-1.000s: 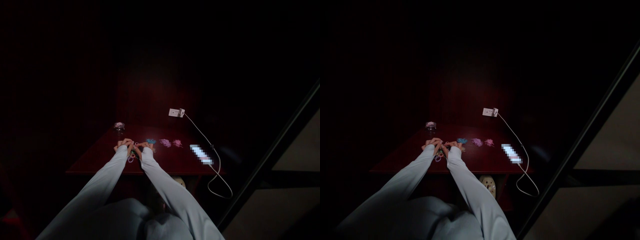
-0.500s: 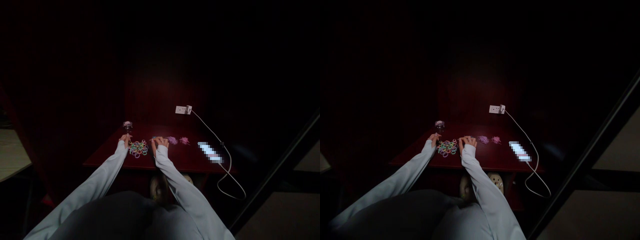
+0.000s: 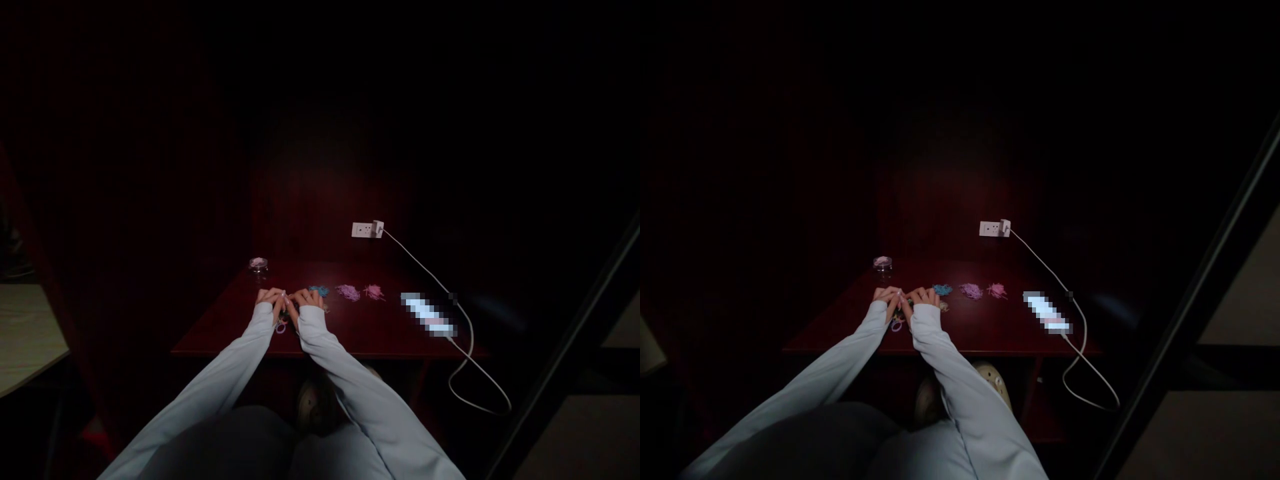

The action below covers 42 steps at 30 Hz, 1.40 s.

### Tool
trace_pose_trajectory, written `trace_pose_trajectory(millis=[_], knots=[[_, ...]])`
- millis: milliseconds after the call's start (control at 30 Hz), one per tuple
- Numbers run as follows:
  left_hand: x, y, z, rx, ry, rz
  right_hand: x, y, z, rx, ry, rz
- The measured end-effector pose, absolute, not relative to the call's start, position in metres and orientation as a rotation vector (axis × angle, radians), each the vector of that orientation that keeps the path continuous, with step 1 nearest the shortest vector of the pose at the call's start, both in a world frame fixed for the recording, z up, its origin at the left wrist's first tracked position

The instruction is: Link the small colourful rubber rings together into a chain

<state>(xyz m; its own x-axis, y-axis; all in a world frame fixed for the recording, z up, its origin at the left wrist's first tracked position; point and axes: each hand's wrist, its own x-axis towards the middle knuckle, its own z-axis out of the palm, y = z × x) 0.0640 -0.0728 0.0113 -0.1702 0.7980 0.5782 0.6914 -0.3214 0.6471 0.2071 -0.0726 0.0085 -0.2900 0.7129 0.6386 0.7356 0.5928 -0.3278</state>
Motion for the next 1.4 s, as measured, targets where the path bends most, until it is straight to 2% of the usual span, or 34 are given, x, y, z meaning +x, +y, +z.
trace_pose_trajectory(millis=[333,567,767,1033,1400], knots=[[0.07,-0.077,0.012,1.915,1.832,1.499,0.202,-0.076,0.014,-1.146,-2.03,-0.062],[0.069,-0.071,0.011,1.693,1.936,1.567,0.23,-0.069,0.011,-1.369,-1.587,0.088],[0.071,-0.069,0.008,1.672,1.942,1.559,0.288,-0.066,0.016,-1.489,-1.285,-0.056],[0.072,-0.066,-0.001,1.897,1.909,1.478,0.29,-0.059,0.002,-1.647,-1.617,-0.086],[0.073,-0.062,-0.006,1.978,1.762,1.504,0.28,-0.059,0.003,-1.533,-1.552,-0.084]])
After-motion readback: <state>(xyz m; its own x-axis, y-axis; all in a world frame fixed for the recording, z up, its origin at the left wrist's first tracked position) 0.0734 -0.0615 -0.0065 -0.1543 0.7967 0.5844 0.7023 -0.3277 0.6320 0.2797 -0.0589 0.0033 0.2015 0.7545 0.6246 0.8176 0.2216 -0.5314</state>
